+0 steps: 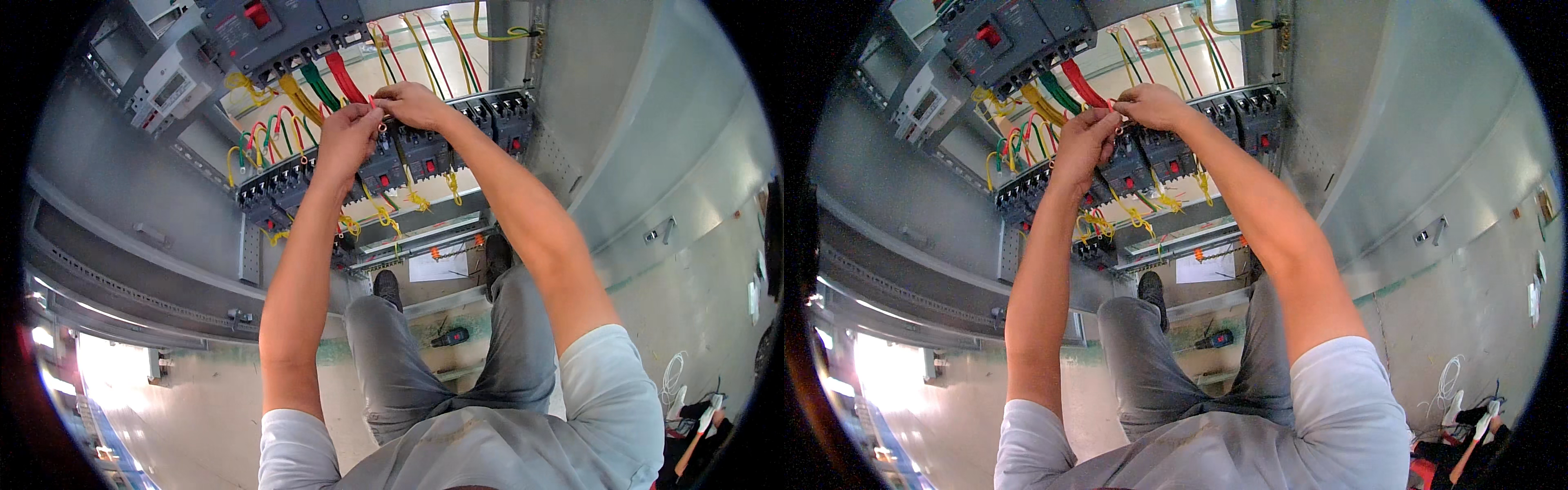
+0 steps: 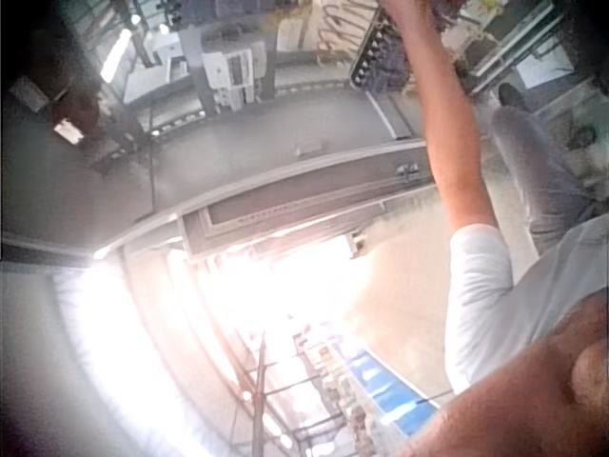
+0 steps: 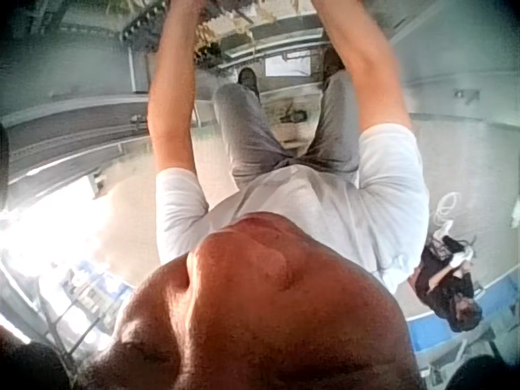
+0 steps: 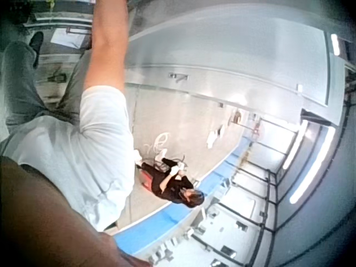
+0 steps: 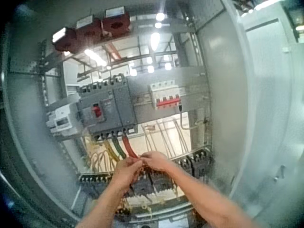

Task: The person sits on the floor and connects colored wires to terminals inside an open electrical panel. They use a cordless drill to tighten the terminal screws after inserting the wire ends.

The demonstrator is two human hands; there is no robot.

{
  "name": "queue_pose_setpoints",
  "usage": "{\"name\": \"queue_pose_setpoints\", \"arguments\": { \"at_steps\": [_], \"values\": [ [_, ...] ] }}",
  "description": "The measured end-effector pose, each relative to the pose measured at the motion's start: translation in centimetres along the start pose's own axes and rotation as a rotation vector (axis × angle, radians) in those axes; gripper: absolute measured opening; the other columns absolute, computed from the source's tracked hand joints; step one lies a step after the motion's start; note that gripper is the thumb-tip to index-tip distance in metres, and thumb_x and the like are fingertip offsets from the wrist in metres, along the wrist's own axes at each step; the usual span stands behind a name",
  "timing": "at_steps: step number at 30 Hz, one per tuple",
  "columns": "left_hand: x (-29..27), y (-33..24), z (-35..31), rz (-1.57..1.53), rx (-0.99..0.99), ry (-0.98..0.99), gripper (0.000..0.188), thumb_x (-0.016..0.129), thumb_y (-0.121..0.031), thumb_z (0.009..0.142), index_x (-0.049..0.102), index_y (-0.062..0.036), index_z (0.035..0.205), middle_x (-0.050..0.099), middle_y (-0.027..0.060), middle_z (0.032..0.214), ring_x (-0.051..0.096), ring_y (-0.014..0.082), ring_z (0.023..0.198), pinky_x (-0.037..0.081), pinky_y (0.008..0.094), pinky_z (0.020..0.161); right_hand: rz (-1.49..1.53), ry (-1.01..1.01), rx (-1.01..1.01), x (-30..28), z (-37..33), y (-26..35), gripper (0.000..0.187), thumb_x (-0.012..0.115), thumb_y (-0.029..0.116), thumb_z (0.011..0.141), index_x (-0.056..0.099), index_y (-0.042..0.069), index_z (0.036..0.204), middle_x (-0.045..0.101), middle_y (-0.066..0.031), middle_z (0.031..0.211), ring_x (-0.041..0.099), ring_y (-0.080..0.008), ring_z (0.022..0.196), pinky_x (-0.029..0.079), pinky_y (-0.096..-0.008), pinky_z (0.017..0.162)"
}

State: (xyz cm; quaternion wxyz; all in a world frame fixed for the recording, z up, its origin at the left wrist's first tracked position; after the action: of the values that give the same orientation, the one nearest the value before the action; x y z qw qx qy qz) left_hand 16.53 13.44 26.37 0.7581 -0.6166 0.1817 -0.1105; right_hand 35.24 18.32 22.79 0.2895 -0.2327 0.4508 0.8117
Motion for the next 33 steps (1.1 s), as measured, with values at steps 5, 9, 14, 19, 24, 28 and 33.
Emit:
{"name": "queue_pose_setpoints", "arguments": {
  "at_steps": [5, 9, 14, 19, 24, 28, 33],
  "values": [
    [0.7, 0.0, -0.3, 0.125, 0.072, 0.025, 0.019, 0.067, -0.022, 0.100, 0.066, -0.0033, 0.096, 0.057, -0.0039, 0.070, 0.048, 0.0053, 0.056, 0.035, 0.0240, 0.051, -0.122, -0.076, -0.103, 0.2, -0.4, 0.2, 0.035, 0.060, 0.038, 0.097, 0.076, 0.009, 0.108, 0.074, -0.0197, 0.101, 0.069, -0.0403, 0.098, 0.053, -0.0495, 0.088],
    [0.0, 1.3, 0.4, 0.393, 0.219, -0.018, 0.021, 0.069, -0.021, 0.097, 0.067, -0.0009, 0.093, 0.062, 0.0009, 0.071, 0.056, 0.0110, 0.061, 0.043, 0.0283, 0.056, -0.159, -0.067, -0.108, 0.2, -0.3, 0.7, 0.030, 0.061, 0.033, 0.096, 0.076, 0.008, 0.105, 0.073, -0.0194, 0.098, 0.069, -0.0399, 0.095, 0.053, -0.0501, 0.085],
    [1.3, 2.4, -0.2, 0.786, 0.429, -0.199, 0.019, 0.071, -0.020, 0.091, 0.068, -0.0019, 0.094, 0.069, 0.0199, 0.079, 0.069, 0.0382, 0.074, 0.052, 0.0452, 0.069, -0.084, -0.066, -0.089, 0.1, 0.3, -0.1, 0.028, 0.062, 0.031, 0.095, 0.076, 0.008, 0.102, 0.073, -0.0198, 0.096, 0.069, -0.0400, 0.095, 0.054, -0.0495, 0.085],
    [2.6, 2.7, -0.5, 0.992, 0.430, -0.343, 0.018, 0.070, -0.021, 0.091, 0.070, -0.0031, 0.093, 0.071, 0.0206, 0.083, 0.069, 0.0415, 0.081, 0.053, 0.0488, 0.072, -0.026, -0.117, -0.053, 0.5, 0.8, -0.1, 0.030, 0.063, 0.031, 0.093, 0.078, 0.007, 0.102, 0.073, -0.0218, 0.098, 0.069, -0.0407, 0.096, 0.054, -0.0475, 0.087],
    [2.7, 2.7, -0.3, 0.849, 0.383, -0.363, 0.020, 0.070, -0.023, 0.092, 0.071, -0.0034, 0.095, 0.072, 0.0200, 0.084, 0.070, 0.0406, 0.081, 0.053, 0.0481, 0.072, 0.041, -0.100, 0.011, 0.5, 0.9, -0.3, 0.034, 0.062, 0.036, 0.095, 0.079, 0.007, 0.102, 0.074, -0.0226, 0.098, 0.070, -0.0412, 0.095, 0.055, -0.0458, 0.087],
    [2.6, 2.7, 0.0, 0.833, 0.384, -0.408, 0.022, 0.070, -0.025, 0.093, 0.073, -0.0033, 0.099, 0.072, 0.0187, 0.084, 0.071, 0.0382, 0.080, 0.053, 0.0460, 0.071, 0.084, -0.108, 0.026, 0.5, 0.7, 0.2, 0.036, 0.062, 0.037, 0.095, 0.079, 0.007, 0.102, 0.074, -0.0222, 0.098, 0.071, -0.0397, 0.096, 0.055, -0.0450, 0.087],
    [2.5, 2.2, 0.2, 0.842, 0.372, -0.408, 0.024, 0.071, -0.024, 0.093, 0.073, -0.0029, 0.103, 0.072, 0.0187, 0.084, 0.071, 0.0368, 0.078, 0.054, 0.0434, 0.072, 0.034, -0.063, 0.042, 0.2, 0.8, 0.5, 0.036, 0.063, 0.037, 0.096, 0.078, 0.007, 0.108, 0.075, -0.0212, 0.101, 0.072, -0.0373, 0.097, 0.056, -0.0434, 0.087]
  ]
}}
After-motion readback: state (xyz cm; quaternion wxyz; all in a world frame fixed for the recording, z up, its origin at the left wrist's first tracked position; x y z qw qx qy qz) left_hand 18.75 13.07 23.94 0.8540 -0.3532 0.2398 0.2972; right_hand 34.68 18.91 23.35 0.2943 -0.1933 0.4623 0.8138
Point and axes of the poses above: each hand's wrist, its own z-axis towards the middle knuckle, its own x-axis out of the palm, y = z × x, the point moved 1 cm from there along z, towards the middle knuckle
